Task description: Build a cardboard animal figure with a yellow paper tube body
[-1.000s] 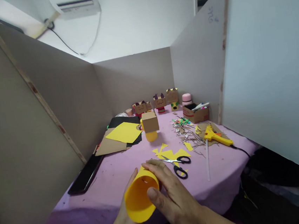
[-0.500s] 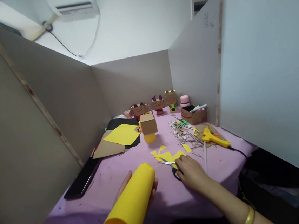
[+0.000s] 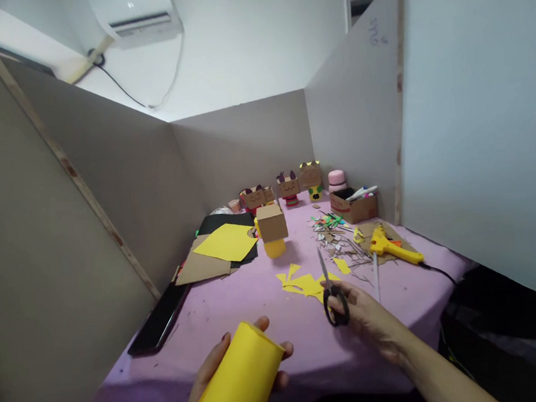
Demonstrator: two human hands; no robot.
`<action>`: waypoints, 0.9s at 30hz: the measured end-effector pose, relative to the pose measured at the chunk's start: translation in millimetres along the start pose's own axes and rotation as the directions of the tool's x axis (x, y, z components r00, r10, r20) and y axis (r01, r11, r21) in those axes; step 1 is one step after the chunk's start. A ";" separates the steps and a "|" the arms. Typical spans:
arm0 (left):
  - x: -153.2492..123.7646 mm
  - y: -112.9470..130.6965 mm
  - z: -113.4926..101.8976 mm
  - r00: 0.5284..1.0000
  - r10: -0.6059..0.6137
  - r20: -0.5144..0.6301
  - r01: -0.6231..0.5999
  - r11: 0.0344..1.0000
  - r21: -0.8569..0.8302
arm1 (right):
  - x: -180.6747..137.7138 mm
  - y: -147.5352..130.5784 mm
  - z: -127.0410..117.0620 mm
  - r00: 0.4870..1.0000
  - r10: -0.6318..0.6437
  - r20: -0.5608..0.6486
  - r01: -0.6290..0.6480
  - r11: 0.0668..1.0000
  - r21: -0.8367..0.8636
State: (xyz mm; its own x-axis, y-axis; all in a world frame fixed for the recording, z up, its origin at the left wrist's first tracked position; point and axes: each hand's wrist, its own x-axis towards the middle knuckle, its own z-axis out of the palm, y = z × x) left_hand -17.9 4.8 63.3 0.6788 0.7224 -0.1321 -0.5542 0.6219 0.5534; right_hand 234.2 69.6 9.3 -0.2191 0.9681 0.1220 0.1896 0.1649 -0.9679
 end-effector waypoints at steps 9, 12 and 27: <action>3.1 -2.7 6.0 0.985 -0.020 -0.172 0.018 1.000 -0.013 | -39.8 -41.4 17.6 0.996 -0.035 0.078 0.026 0.994 0.110; 2.4 -1.0 7.1 0.971 -0.077 -0.227 0.067 0.997 -0.049 | -49.9 -53.0 10.5 0.997 -0.062 0.040 0.068 0.983 -0.172; -3.4 -10.7 10.8 0.927 -0.111 -0.357 0.078 0.991 -0.104 | -60.9 -85.3 13.6 0.937 -0.262 0.230 0.346 0.618 -0.706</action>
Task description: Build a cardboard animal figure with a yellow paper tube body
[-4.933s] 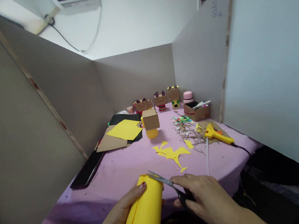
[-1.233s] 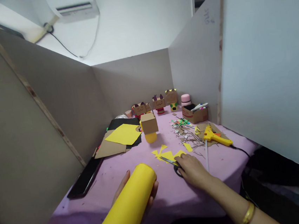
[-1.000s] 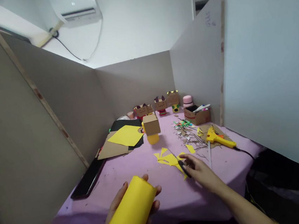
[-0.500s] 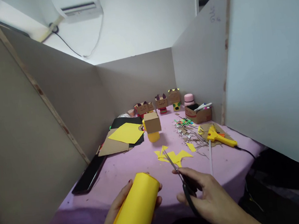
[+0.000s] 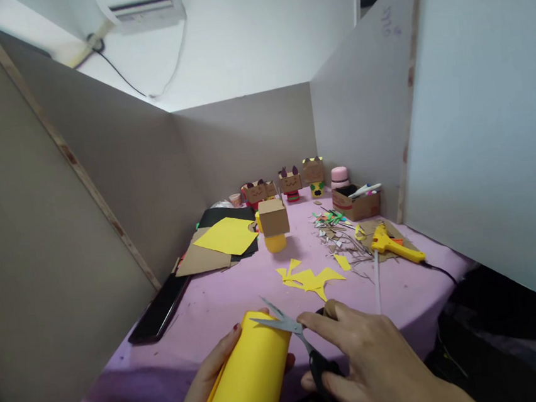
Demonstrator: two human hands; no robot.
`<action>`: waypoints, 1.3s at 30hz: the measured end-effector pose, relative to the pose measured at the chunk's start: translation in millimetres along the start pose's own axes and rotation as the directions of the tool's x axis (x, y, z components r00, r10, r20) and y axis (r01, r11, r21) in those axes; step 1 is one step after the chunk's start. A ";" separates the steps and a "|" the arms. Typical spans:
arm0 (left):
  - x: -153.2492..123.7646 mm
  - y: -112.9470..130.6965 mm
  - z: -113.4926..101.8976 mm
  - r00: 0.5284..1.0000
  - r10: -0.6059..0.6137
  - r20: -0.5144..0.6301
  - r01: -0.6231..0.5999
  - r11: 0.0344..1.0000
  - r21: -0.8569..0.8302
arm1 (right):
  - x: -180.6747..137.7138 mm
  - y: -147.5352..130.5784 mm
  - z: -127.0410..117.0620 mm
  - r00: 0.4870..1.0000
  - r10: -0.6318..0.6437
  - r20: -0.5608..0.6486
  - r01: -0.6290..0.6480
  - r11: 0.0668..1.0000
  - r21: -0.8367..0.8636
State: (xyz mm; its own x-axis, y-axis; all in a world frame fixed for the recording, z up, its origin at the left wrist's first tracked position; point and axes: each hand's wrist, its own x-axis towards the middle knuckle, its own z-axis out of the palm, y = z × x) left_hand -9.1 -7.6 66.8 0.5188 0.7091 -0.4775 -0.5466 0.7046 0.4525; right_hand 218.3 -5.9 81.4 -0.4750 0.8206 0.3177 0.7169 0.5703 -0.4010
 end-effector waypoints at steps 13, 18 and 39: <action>-3.7 1.4 16.4 0.994 -0.022 -0.106 0.023 1.000 0.013 | -0.8 2.9 1.2 0.999 -0.030 -0.022 0.030 0.999 -0.014; -3.7 2.0 18.1 0.995 -0.028 -0.099 0.028 1.000 0.006 | -2.4 4.2 3.0 0.997 -0.054 -0.047 0.053 0.998 -0.018; -12.6 -7.4 7.6 0.989 0.049 -0.140 -0.040 0.997 0.065 | -0.4 0.2 -8.0 0.996 0.053 0.073 -0.059 0.995 0.076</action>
State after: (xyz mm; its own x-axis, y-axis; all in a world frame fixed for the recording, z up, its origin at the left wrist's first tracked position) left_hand -6.6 -21.6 75.2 0.3943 0.7323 -0.5553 -0.5229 0.6756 0.5197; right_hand 222.8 -6.4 88.1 -0.4724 0.8502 0.2322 0.7025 0.5223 -0.4834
